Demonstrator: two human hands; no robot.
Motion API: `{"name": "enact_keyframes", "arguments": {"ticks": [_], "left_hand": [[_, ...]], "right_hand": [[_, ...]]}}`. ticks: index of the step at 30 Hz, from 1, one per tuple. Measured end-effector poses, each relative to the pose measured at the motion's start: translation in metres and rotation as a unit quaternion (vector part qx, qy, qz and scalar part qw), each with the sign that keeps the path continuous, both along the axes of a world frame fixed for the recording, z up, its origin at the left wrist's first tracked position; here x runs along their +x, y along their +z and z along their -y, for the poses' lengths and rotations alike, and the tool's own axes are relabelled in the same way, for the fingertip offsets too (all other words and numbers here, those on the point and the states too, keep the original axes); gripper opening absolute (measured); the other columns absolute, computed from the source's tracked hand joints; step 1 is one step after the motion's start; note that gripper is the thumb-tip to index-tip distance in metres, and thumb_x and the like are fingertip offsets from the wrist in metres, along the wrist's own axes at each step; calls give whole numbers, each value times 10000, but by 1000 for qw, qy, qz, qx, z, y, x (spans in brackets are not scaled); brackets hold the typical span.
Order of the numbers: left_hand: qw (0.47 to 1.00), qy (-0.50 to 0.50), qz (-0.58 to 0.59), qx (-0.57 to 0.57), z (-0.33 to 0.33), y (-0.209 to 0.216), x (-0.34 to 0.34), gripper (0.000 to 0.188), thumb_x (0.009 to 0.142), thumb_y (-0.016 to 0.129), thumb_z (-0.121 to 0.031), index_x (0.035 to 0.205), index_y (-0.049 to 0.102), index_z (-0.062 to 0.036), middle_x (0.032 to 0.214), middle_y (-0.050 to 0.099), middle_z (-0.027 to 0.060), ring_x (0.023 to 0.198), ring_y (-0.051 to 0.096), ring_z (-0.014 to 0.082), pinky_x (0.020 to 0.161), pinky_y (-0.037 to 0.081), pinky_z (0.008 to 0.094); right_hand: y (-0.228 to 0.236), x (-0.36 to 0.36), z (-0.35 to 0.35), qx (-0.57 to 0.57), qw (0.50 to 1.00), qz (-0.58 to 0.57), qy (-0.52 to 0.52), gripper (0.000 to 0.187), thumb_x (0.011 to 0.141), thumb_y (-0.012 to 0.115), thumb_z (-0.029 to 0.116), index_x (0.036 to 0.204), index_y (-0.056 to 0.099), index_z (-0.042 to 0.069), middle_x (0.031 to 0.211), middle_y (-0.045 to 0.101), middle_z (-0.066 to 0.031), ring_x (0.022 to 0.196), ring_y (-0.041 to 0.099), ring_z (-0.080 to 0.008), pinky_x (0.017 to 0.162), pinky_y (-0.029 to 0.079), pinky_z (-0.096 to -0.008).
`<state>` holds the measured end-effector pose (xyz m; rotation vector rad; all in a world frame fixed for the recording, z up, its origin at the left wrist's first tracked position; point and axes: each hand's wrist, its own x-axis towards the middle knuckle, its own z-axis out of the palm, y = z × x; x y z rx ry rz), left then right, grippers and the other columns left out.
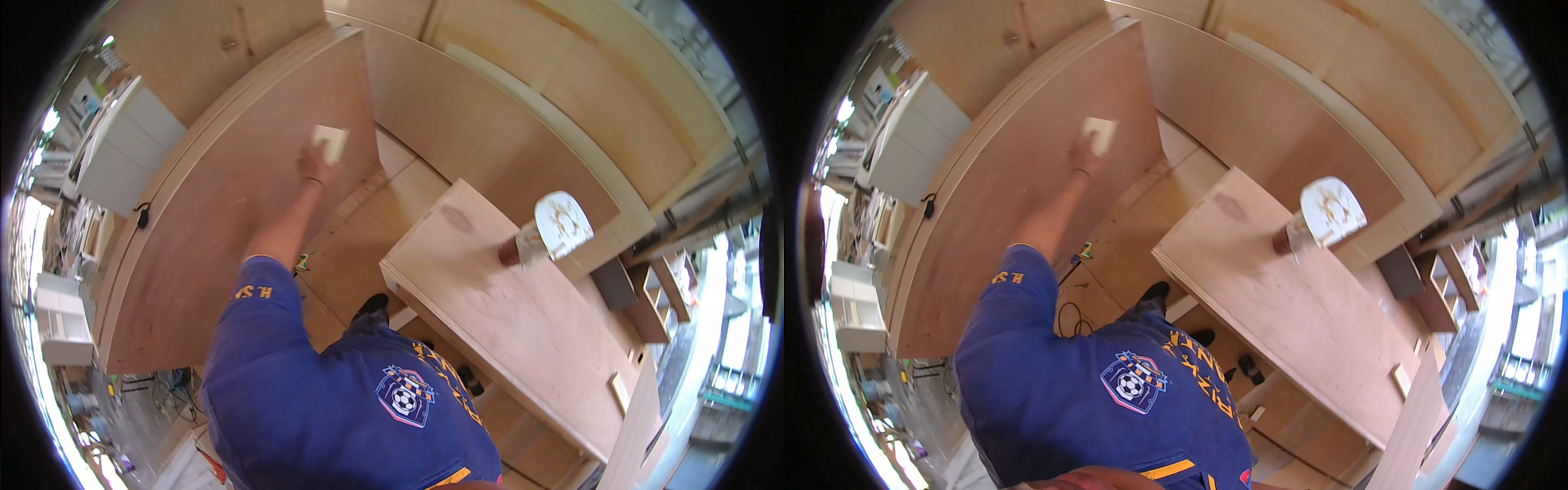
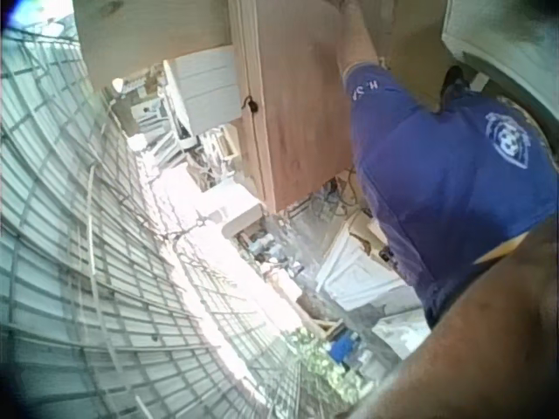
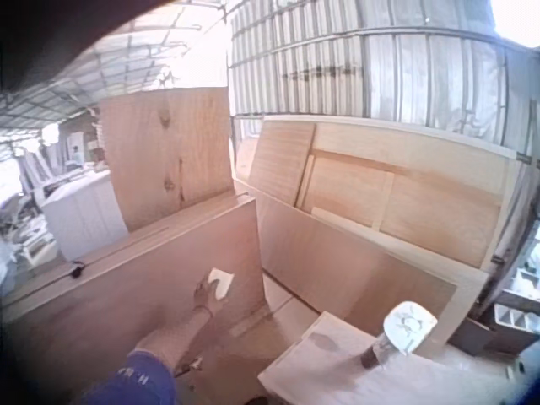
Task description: The person applies glue to a rectangular sheet of material using a scraper and wipes the surface with a rag on a workbench in a carpentry workshop.
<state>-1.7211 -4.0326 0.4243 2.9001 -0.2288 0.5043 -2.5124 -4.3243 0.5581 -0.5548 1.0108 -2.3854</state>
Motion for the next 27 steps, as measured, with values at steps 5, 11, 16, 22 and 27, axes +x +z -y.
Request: {"name": "enact_keyframes", "arguments": {"ticks": [5, 11, 16, 22, 27], "left_hand": [[980, 191, 47, 16, -170, 108, 59, 645, 662, 608, -401, 1228, 400, -171, 1331, 232, 127, 1215, 259, 286, 955, 276, 468], [962, 262, 37, 70, -229, 153, 56, 729, 716, 581, -435, 1309, 264, -154, 1374, 134, 153, 1277, 128, 278, 1011, 216, 408], [986, 7, -10, -167, -103, 29, 32, 874, 679, 650, -407, 1312, 190, -17, 1366, 143, 197, 1275, 127, 302, 1036, 167, 361], [847, -322, -269, -325, 150, -62, -154, 1115, 547, 768, -376, 1310, 63, 30, 1354, 164, 218, 1262, 181, 294, 1026, 200, 334], [778, -443, -328, -302, 289, -49, -208, 1211, 491, 795, -399, 1310, 13, 30, 1355, 144, 208, 1259, 183, 286, 1027, 210, 311]], "right_hand": [[-3, 63, 26, 18, 997, -34, 65, 402, 732, 517, 207, 1058, 488, -25, 1021, 524, -191, 956, 517, -300, 881, 404, -393], [0, 108, 36, 37, 987, -101, 116, 413, 780, 488, 233, 1088, 466, -42, 1061, 509, -196, 989, 499, -298, 904, 385, -392], [14, 106, 31, 36, 973, -174, 144, 427, 821, 463, 254, 1114, 448, -56, 1095, 497, -199, 1018, 484, -297, 924, 368, -391], [53, 152, -9, 67, 990, -40, 119, 378, 861, 415, 238, 1149, 406, -7, 1079, 513, -152, 955, 522, -256, 786, 454, -370], [75, 113, -71, 120, 985, -103, 70, 431, 884, 398, 252, 1231, 326, 8, 1187, 437, -155, 1038, 472, -261, 857, 410, -386]]}}
